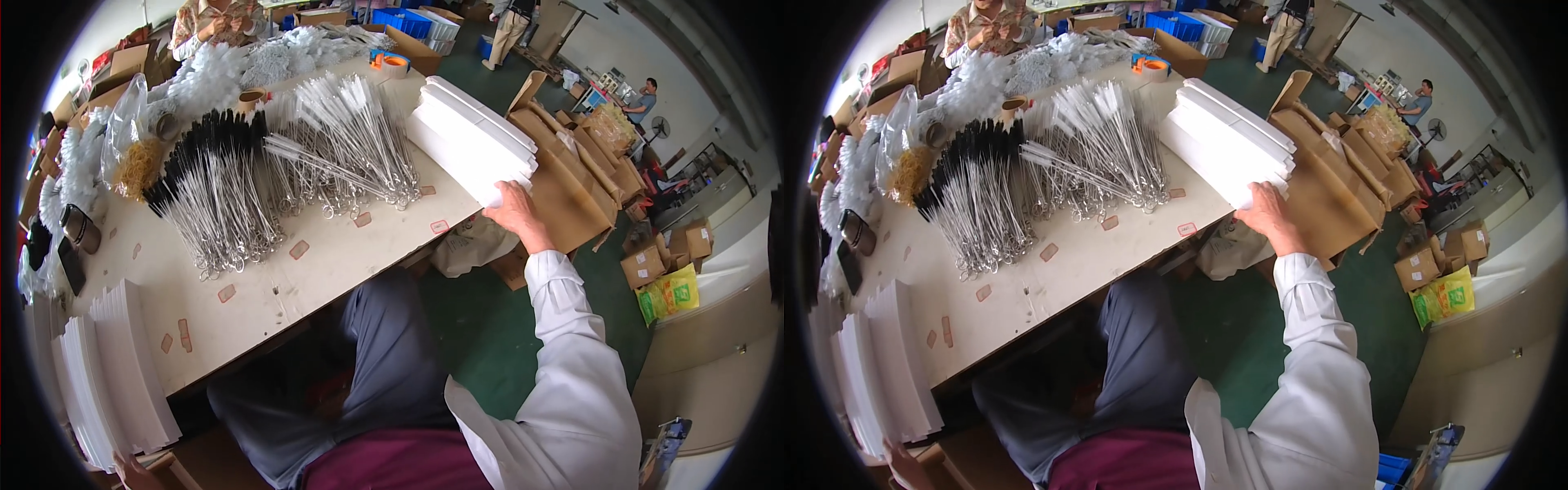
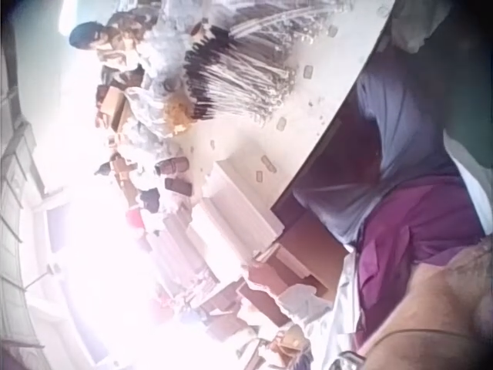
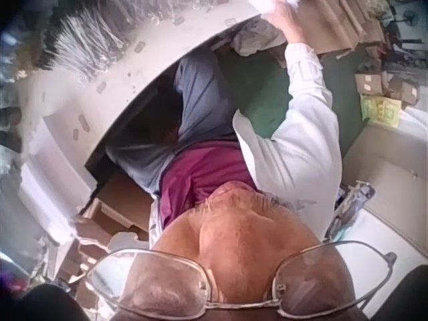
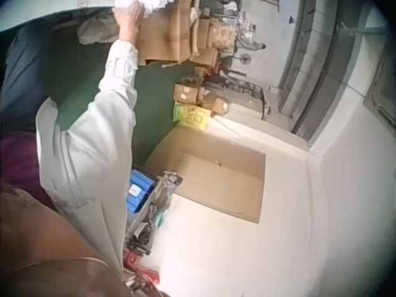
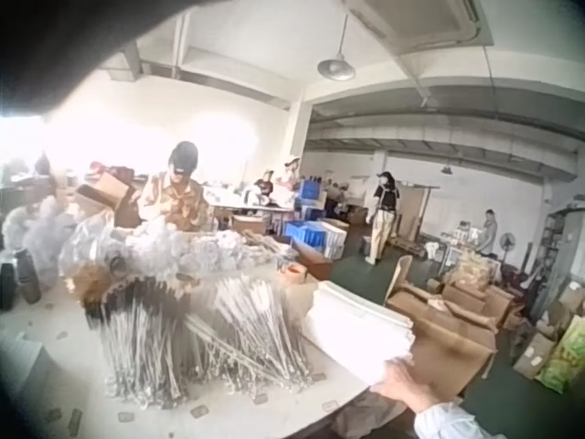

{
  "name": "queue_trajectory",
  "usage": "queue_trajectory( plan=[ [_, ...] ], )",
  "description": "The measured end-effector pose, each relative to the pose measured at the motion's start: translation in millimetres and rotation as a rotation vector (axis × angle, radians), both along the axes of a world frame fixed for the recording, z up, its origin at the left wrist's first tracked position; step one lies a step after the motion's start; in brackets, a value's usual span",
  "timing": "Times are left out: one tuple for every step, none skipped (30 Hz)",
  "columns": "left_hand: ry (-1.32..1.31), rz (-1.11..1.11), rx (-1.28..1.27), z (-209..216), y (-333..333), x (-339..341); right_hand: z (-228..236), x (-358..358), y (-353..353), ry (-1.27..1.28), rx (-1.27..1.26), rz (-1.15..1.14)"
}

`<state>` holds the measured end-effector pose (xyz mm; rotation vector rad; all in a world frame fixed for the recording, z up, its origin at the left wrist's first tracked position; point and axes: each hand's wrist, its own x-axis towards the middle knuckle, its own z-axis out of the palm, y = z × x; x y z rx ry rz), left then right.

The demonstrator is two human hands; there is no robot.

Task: The person is inserting bundles of wire brushes into white cardboard sleeves.

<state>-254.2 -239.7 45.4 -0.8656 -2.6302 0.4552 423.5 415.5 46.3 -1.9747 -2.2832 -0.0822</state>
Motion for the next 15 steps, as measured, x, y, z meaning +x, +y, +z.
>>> queue_trajectory(
  plan=[
    [0.161,-0.032,0.131,2,6,8,-2,5,4,0.013,-0.012,0.019],
    [0.325,-0.059,0.257,4,7,12,-1,4,5,0.014,-0.009,0.02],
    [0.243,0.032,0.254,7,3,10,-1,4,6,0.007,-0.039,0.01],
    [0.243,0.033,0.256,7,-4,6,0,4,7,-0.001,-0.069,0.0],
    [0.268,0.063,0.202,6,-12,1,1,2,7,0.0,-0.069,0.003],
    [0.292,0.093,0.148,4,-18,-4,2,0,6,0.019,-0.074,0.008],
    [0.293,0.095,0.147,2,-23,-9,2,-2,6,0.039,-0.08,0.012],
    [0.276,0.078,0.199,1,-23,-12,2,-2,5,0.038,-0.08,0.012],
    [0.259,0.061,0.252,1,-22,-13,2,-2,5,0.042,-0.062,0.019],
    [0.259,0.061,0.252,0,-23,-12,1,-3,4,0.047,-0.044,0.026],
    [0.32,0.034,0.268,2,-14,-5,1,-2,3,0.045,-0.041,0.023],
    [0.382,0.009,0.283,6,-6,4,0,-3,2,0.037,-0.033,0.021],
    [0.38,0.007,0.285,11,0,11,0,-3,2,0.029,-0.024,0.019],
    [0.401,0.035,0.237,18,5,20,1,-7,0,0.031,-0.023,0.021],
    [0.419,0.061,0.19,25,12,30,5,-12,-3,-0.005,-0.022,0.0]
  ],
)
